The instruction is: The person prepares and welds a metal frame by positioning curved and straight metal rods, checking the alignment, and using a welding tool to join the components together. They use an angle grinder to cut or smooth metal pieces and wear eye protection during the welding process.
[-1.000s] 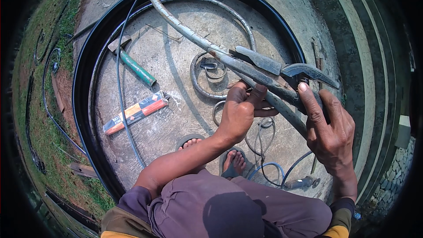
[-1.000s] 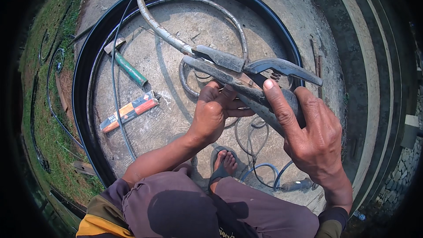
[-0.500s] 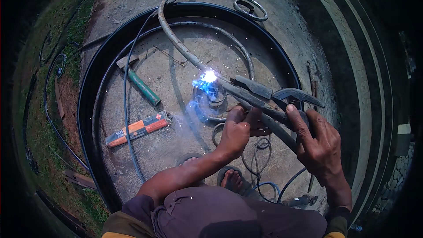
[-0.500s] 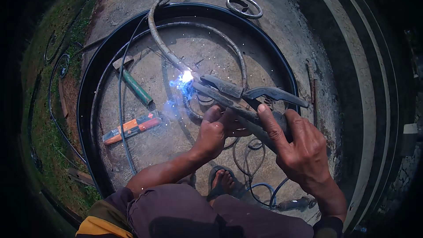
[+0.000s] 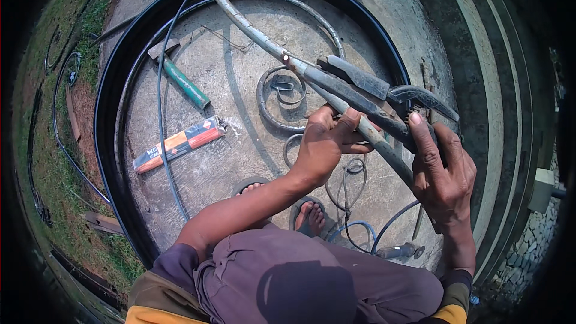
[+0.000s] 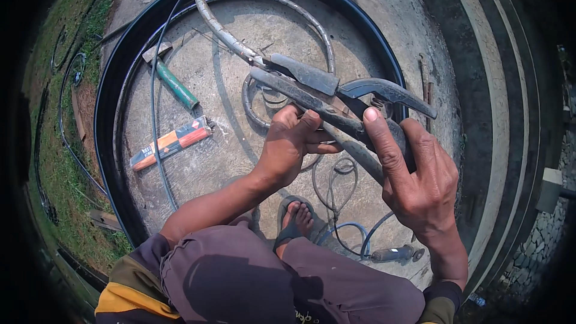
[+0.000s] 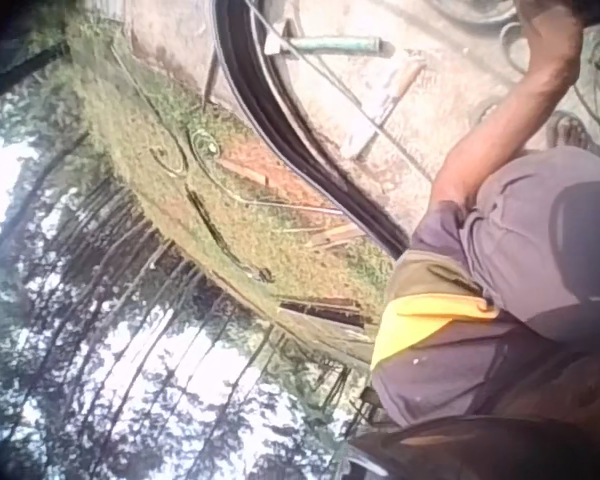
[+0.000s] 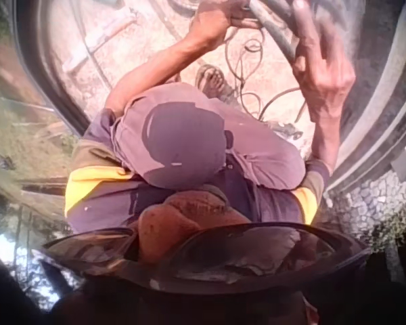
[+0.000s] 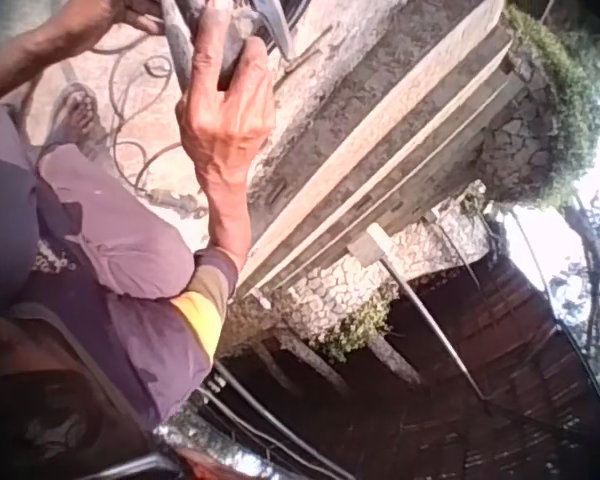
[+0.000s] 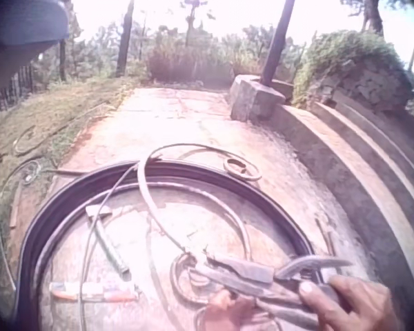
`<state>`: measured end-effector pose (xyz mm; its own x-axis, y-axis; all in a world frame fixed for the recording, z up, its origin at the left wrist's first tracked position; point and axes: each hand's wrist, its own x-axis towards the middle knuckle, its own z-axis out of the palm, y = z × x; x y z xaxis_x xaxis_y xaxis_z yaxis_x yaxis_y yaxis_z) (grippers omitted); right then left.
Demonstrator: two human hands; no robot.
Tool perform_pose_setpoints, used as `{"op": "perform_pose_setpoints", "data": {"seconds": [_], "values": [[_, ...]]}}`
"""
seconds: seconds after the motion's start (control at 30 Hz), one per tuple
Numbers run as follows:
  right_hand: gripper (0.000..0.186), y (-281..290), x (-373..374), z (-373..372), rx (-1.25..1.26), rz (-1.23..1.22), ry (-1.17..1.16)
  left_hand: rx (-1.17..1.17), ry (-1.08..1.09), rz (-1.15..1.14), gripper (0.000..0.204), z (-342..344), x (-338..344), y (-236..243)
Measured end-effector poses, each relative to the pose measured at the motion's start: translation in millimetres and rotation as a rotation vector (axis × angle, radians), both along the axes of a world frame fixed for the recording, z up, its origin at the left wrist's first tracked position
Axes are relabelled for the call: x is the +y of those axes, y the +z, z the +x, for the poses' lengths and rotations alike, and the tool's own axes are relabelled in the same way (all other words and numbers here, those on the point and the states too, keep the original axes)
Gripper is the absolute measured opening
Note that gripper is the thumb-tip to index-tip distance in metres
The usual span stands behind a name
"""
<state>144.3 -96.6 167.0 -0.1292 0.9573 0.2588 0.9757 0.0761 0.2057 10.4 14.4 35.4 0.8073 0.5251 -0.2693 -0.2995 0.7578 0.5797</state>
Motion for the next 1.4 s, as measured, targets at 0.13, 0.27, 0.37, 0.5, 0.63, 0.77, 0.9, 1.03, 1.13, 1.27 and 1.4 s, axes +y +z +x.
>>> {"op": "perform_pose_setpoints", "data": {"seconds": [0.13,0.27,0.37,0.5,0.63,0.77,0.9,1.03,1.13,1.27,1.4], "values": [[0.062,-0.2,-5.5,-3.9,-0.036,-0.035,-0.01,-0.03,0.028,0.01,0.028,2.4,-3.1,-1.6],[0.06,-1.4,-5.8,-7.6,-0.034,-0.04,-0.009,-0.022,0.053,0.015,0.031,0.6,-2.9,-2.2],[0.06,-3.2,-7.9,-10.3,-0.047,-0.052,-0.035,-0.046,0.064,0.034,0.032,2.5,-5.9,-8.1],[0.066,-4.4,-9.6,-8.3,-0.057,-0.042,-0.016,-0.028,0.079,0.082,0.029,6.0,-6.9,-8.9],[0.069,-5.6,-8.5,-10.5,-0.085,-0.063,-0.028,0.011,0.065,0.102,0.028,2.0,-5.2,-7.6],[0.068,-0.1,-8.0,-13.2,-0.099,-0.091,-0.06,0.018,0.058,0.121,0.029,3.0,-5.4,-5.0],[0.066,-1.4,-7.5,-13.8,-0.102,-0.068,-0.052,-0.015,0.078,0.1,0.028,4.8,-6.1,-5.5],[0.067,-4.5,-5.0,-16.7,-0.076,-0.053,-0.046,-0.032,0.117,0.055,0.023,5.1,-6.1,-8.4],[0.067,-3.4,-5.2,-16.2,-0.071,-0.056,-0.046,-0.027,0.072,0.12,0.029,3.7,-5.6,-9.6],[0.066,-2.9,-4.3,-16.3,-0.06,-0.051,-0.044,-0.057,0.052,0.146,0.034,4.5,-4.8,-14.0],[0.067,-3.9,-3.3,-17.0,-0.066,-0.049,-0.048,-0.081,0.043,0.162,0.035,2.5,-1.4,-14.5]]}}
